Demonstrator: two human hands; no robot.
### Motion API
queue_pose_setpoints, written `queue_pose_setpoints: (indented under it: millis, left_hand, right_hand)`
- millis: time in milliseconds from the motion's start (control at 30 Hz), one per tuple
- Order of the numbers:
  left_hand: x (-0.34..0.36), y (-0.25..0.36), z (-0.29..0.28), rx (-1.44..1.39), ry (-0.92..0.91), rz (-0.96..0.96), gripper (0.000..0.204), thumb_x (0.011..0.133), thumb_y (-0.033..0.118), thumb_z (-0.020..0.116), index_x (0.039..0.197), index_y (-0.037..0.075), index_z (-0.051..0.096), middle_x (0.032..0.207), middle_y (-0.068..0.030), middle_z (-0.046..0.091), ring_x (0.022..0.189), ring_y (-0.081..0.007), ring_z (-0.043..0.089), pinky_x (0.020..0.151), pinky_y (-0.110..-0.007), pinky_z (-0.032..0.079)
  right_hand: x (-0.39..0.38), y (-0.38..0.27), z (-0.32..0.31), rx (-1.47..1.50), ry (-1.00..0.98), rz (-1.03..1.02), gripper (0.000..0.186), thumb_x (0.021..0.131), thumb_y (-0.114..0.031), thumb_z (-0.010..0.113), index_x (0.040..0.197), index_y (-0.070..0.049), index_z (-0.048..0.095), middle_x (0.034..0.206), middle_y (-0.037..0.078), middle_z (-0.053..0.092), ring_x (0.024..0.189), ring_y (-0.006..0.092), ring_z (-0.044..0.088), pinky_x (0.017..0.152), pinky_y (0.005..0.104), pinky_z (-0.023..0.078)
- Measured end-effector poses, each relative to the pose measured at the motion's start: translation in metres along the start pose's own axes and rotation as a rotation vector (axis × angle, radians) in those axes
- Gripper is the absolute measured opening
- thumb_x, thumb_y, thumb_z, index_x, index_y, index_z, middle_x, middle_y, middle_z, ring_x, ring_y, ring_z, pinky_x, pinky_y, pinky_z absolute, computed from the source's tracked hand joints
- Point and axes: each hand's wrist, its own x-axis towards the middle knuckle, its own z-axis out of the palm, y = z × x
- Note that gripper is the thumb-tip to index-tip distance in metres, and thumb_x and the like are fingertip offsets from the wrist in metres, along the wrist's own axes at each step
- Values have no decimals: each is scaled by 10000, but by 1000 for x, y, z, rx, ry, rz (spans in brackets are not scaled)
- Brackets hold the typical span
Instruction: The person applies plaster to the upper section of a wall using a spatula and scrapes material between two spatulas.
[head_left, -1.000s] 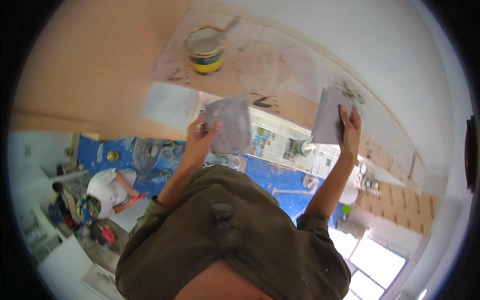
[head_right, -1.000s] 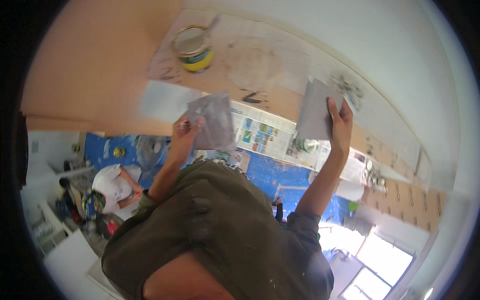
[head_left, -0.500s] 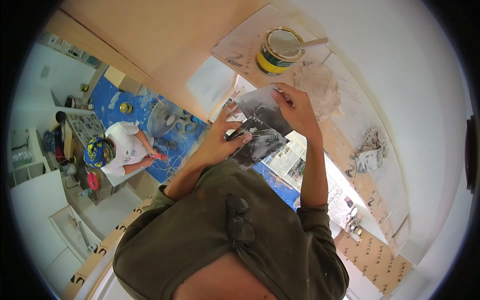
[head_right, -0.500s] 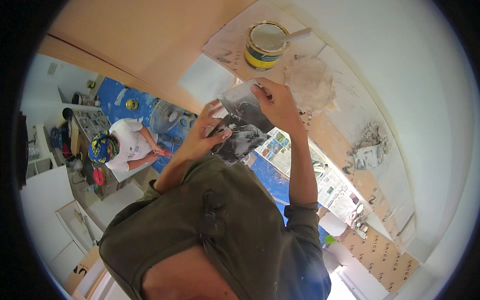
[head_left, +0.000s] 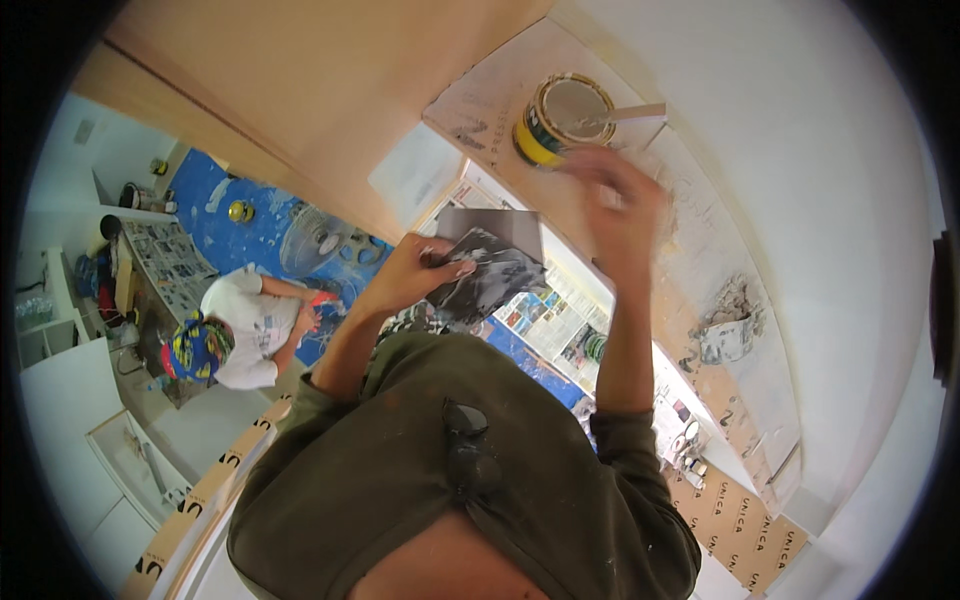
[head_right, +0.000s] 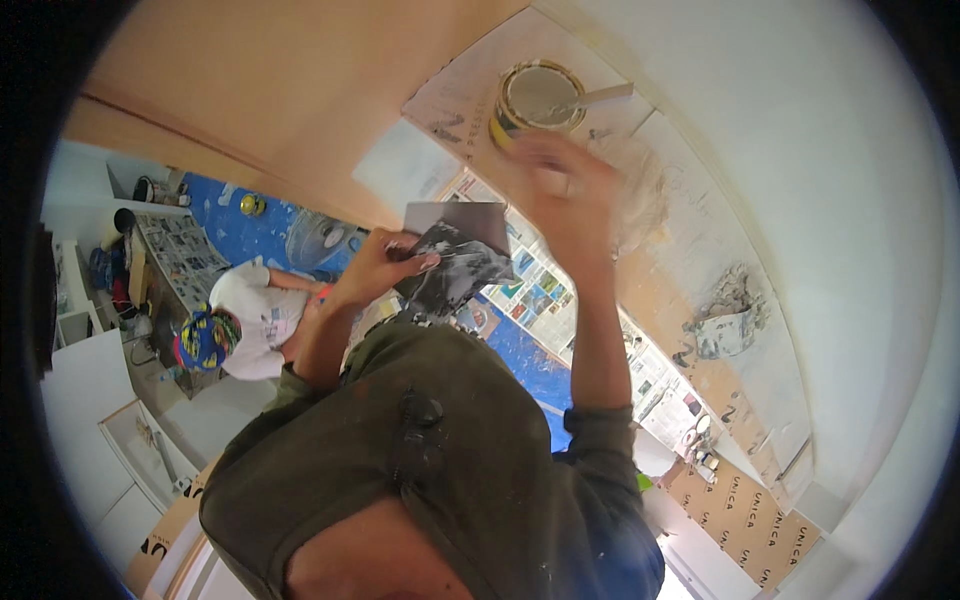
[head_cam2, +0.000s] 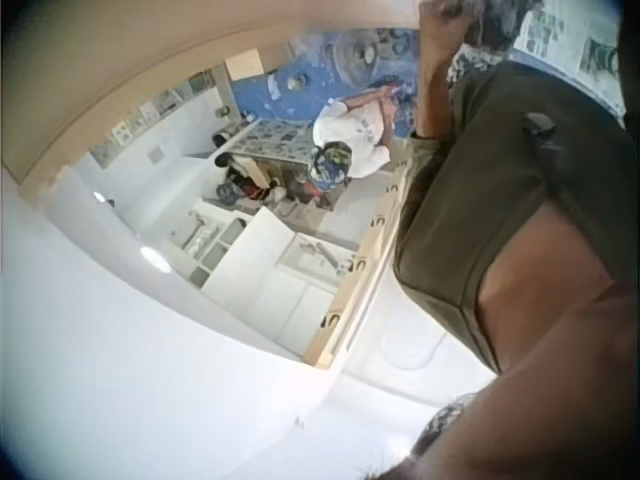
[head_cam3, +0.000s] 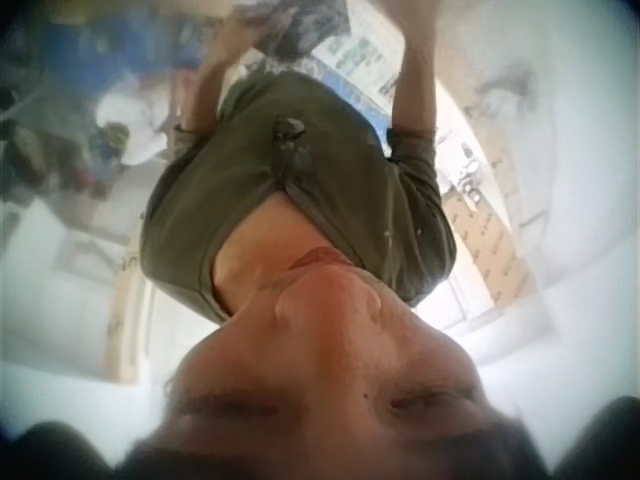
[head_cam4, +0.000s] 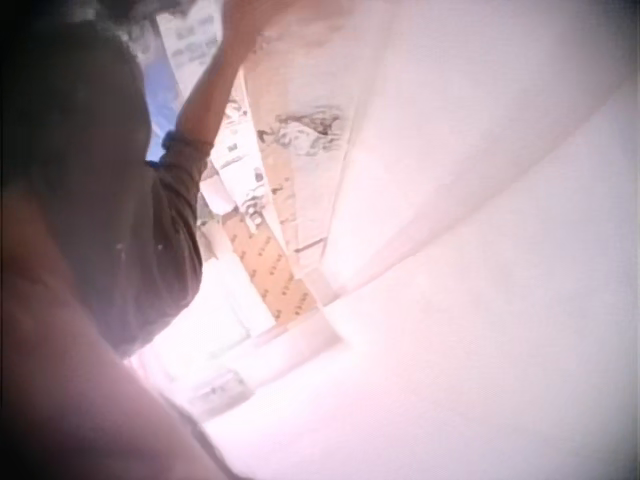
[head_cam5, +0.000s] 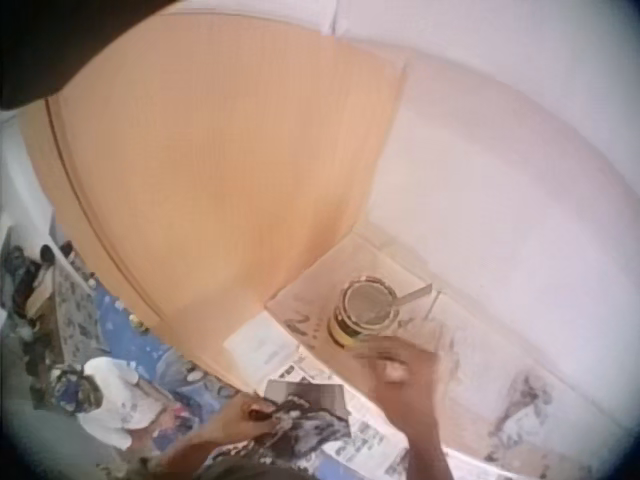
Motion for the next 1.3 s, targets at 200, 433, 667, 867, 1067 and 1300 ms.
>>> queue_pose_setpoints:
  millis: [200,433,667,867,1067,1300]
  left_hand:
    - [20,-22,13,-1044,266,10,134,906,96,622,939,-30,655,912,-39,648,817,-116,606,753,-268,489]
    - [50,-20,3,-899,492,76,183,902,131,650,958,-42,674,955,-58,667,846,-100,605,791,-253,480]
    - [73,-4,23,-640,701,156,214,907,169,656,849,-36,679,829,9,639,747,-31,525,658,-191,402]
    - [91,14,43,-535,747,157,216,920,152,638,843,-47,668,777,34,610,700,-14,470,599,-186,357]
    - [99,18,39,-574,769,184,192,921,124,631,884,-58,679,822,9,641,737,-17,502,635,-183,385]
    - [101,20,41,-630,778,179,184,918,123,636,896,-54,683,838,-5,653,756,-20,515,657,-183,397]
  right_hand:
    - [44,81,-56,-80,140,424,217,883,-176,653,951,30,659,676,30,620,582,73,548,530,220,420]
    - [87,1,-28,-351,-39,149,177,879,-177,652,900,-2,643,645,110,616,533,154,567,505,259,431]
    - [83,41,-15,-16,102,49,198,951,-183,568,931,9,612,836,109,659,683,136,600,565,258,453]
    - [92,58,15,524,206,165,238,1007,-212,472,898,-3,506,770,49,550,744,113,518,662,263,436]
    - [93,44,2,222,110,167,244,1000,-224,490,870,-18,514,727,4,528,674,58,454,596,234,398]
    - [90,60,22,518,184,109,212,990,-203,503,889,-19,525,729,-3,547,674,49,458,596,223,389]
